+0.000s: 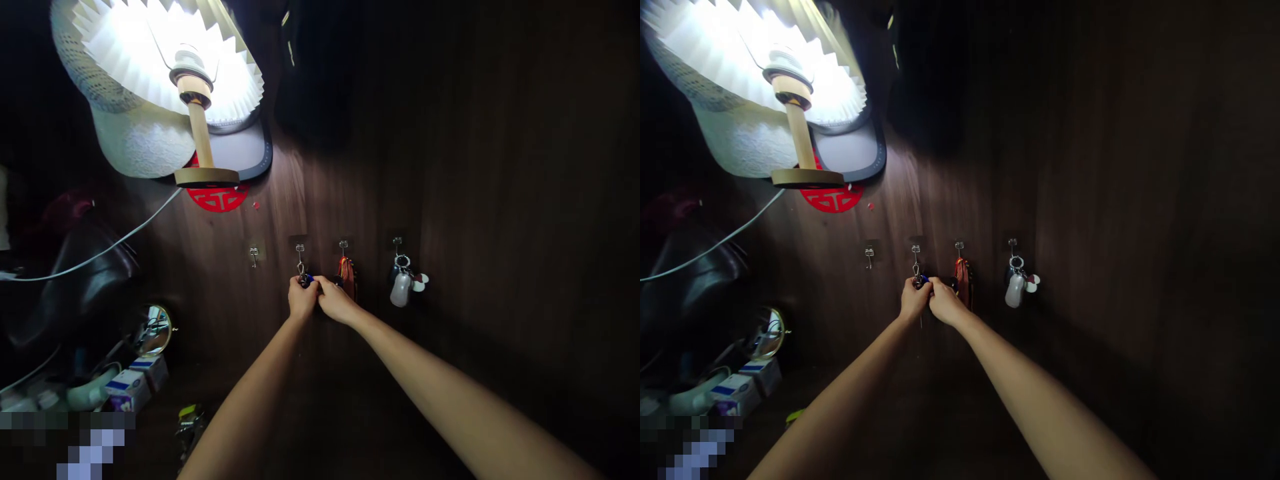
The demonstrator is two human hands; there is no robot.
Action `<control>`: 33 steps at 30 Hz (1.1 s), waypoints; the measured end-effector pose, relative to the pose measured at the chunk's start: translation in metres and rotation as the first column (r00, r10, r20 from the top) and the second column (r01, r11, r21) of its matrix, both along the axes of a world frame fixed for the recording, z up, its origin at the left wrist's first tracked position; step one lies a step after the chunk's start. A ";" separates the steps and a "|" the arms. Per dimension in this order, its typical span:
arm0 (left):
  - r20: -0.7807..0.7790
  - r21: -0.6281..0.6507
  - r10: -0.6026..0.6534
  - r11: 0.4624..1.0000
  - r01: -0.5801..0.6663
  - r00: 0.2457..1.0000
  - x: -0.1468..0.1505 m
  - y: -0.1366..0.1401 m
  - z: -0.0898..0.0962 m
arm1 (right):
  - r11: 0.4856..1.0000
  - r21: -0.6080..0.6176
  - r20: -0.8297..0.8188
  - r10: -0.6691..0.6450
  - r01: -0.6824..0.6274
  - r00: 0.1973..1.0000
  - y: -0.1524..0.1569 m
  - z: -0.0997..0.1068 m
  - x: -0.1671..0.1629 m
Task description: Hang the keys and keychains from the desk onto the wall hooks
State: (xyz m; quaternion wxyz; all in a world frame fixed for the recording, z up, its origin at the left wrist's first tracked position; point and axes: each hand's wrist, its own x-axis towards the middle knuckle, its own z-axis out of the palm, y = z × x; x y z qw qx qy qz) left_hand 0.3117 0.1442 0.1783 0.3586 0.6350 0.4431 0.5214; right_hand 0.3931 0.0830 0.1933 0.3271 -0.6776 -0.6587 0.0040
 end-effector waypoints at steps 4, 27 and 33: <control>0.066 -0.036 -0.086 0.995 0.089 0.994 0.000 0.008 -0.003 | 0.998 -0.009 0.062 0.055 -0.054 0.997 -0.007 0.013 0.013; 0.448 -0.049 -0.344 0.912 0.407 0.825 -0.017 -0.014 0.035 | 0.980 -0.070 0.531 -0.121 0.186 0.839 -0.012 0.083 -0.016; 0.215 -0.176 -0.373 0.894 0.411 0.903 -0.045 -0.027 0.013 | 0.974 -0.087 0.500 -0.140 0.210 0.855 -0.010 0.085 -0.016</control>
